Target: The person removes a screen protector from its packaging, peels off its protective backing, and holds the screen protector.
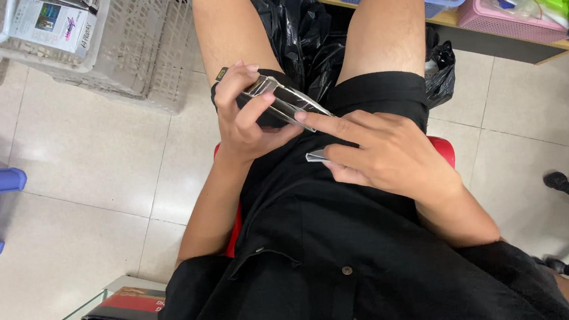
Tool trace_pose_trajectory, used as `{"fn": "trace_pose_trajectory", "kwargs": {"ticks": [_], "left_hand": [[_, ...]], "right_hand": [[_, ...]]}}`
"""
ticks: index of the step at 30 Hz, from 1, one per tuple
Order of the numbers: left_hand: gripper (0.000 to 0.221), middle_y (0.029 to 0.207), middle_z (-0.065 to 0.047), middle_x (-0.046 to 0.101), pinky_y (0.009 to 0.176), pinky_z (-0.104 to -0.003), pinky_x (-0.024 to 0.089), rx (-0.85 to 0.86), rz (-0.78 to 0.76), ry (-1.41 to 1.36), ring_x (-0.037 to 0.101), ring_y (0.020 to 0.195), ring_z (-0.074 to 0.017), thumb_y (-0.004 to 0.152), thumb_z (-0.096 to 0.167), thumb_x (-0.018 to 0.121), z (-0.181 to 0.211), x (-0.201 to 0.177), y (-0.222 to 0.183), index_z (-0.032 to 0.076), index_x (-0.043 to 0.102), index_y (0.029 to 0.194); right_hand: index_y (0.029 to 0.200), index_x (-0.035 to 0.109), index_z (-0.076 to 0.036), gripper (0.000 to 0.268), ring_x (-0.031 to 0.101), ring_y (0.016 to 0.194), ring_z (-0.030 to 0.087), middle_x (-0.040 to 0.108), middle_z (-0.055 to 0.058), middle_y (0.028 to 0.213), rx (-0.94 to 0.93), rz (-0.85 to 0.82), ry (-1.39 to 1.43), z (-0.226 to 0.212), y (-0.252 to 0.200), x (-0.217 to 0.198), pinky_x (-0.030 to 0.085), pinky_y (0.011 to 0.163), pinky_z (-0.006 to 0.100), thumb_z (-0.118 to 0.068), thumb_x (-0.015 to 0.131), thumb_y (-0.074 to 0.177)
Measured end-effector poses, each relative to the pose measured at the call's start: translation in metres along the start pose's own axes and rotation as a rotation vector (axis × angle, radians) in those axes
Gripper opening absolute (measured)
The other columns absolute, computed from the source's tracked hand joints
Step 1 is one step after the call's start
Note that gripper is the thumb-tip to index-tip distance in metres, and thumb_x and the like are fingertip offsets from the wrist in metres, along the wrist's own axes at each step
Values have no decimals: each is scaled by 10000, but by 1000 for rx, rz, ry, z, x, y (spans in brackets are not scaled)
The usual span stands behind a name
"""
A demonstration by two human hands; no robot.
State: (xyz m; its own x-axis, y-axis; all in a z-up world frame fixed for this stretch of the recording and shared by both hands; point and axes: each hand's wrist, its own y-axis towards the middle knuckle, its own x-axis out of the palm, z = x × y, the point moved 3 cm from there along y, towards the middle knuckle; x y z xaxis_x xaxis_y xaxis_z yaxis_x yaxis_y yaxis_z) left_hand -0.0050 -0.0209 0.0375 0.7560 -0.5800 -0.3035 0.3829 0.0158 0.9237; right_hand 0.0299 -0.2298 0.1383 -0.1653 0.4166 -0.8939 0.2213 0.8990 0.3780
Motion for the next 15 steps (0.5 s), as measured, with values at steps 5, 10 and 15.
{"fn": "trace_pose_trajectory", "kwargs": {"ticks": [5,10,15], "left_hand": [[785,1313,-117,408,1061,-517,512,1,-33,-12,554,1201,-336,759,255,1016,-3,0,-2,197,439,1289],[910,1248,-132,409,945,-479,520,-67,-94,0,551,1103,-339,664,293,1024,-3,-2,0,163,498,1394],[894,1243,-103,410,980,-462,520,-17,-100,47,544,1113,-302,703,243,1007,-1,1,-1,193,496,1434]], "right_hand": [[792,622,-87,218,681,827,180,613,36,1439,19,-10,-42,-4,1,8,543,663,300,-246,761,846],[815,634,-78,225,671,748,169,593,59,1466,82,-43,-37,0,-3,13,516,568,299,-247,777,857],[831,631,-94,207,669,790,190,589,27,1440,94,-63,11,3,-1,12,524,595,320,-247,769,828]]}}
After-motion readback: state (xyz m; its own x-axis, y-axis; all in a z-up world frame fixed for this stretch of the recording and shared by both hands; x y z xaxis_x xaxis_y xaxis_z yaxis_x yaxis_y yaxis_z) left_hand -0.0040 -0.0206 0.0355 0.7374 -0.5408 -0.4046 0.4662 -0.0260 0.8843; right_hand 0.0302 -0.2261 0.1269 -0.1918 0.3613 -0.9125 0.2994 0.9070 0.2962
